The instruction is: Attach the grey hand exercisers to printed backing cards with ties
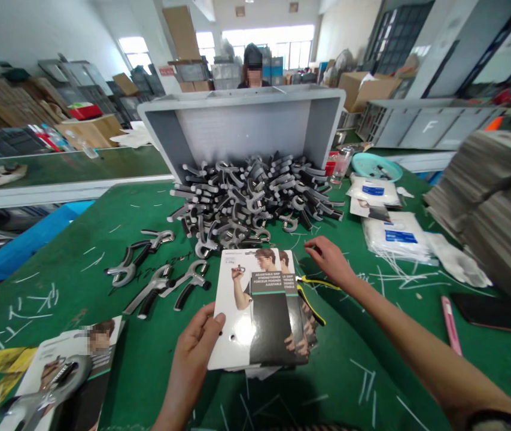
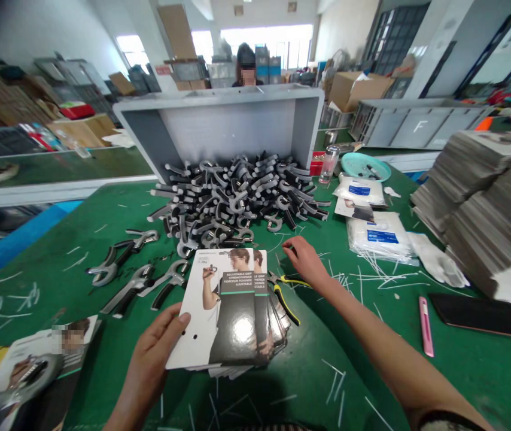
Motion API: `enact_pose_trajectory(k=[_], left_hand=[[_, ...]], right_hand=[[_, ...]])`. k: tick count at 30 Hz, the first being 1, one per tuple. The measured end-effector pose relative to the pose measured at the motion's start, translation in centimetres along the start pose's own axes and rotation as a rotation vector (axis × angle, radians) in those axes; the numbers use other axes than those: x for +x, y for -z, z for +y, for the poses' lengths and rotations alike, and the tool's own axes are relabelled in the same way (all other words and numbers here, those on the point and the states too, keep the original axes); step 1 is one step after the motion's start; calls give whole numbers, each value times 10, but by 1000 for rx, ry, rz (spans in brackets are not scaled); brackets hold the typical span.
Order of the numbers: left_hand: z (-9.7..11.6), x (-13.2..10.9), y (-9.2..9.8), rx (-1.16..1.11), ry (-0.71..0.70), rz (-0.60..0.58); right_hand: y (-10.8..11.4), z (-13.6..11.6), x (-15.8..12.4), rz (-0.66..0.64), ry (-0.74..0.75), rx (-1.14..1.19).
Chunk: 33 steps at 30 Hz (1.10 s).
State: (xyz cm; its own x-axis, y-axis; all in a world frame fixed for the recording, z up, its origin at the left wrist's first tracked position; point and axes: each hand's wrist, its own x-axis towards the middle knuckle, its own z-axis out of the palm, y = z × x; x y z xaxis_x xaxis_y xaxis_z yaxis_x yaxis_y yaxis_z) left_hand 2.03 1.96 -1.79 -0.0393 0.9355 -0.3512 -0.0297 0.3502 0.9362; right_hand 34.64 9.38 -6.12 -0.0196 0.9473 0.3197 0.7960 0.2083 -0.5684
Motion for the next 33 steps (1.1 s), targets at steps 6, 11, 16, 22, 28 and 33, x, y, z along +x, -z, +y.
enact_pose_trajectory(k=[6, 11, 16, 22, 28, 33], left_hand=[[0, 2, -10, -75, 6, -65], [-3, -9, 6, -131, 43, 8], [2, 2, 33, -201, 52, 31], [31, 26, 62, -26, 2, -193], [41, 56, 60, 123, -55, -503], [29, 75, 61, 79, -16, -619]], right_hand=[[-38, 47, 64, -330, 38, -53], [-43, 50, 73, -421, -31, -16], [1, 56, 57, -273, -171, 61], [56, 13, 34, 12, -181, 214], [39, -113, 36, -55, -15, 885], [-12, -176, 23, -321, 186, 666]])
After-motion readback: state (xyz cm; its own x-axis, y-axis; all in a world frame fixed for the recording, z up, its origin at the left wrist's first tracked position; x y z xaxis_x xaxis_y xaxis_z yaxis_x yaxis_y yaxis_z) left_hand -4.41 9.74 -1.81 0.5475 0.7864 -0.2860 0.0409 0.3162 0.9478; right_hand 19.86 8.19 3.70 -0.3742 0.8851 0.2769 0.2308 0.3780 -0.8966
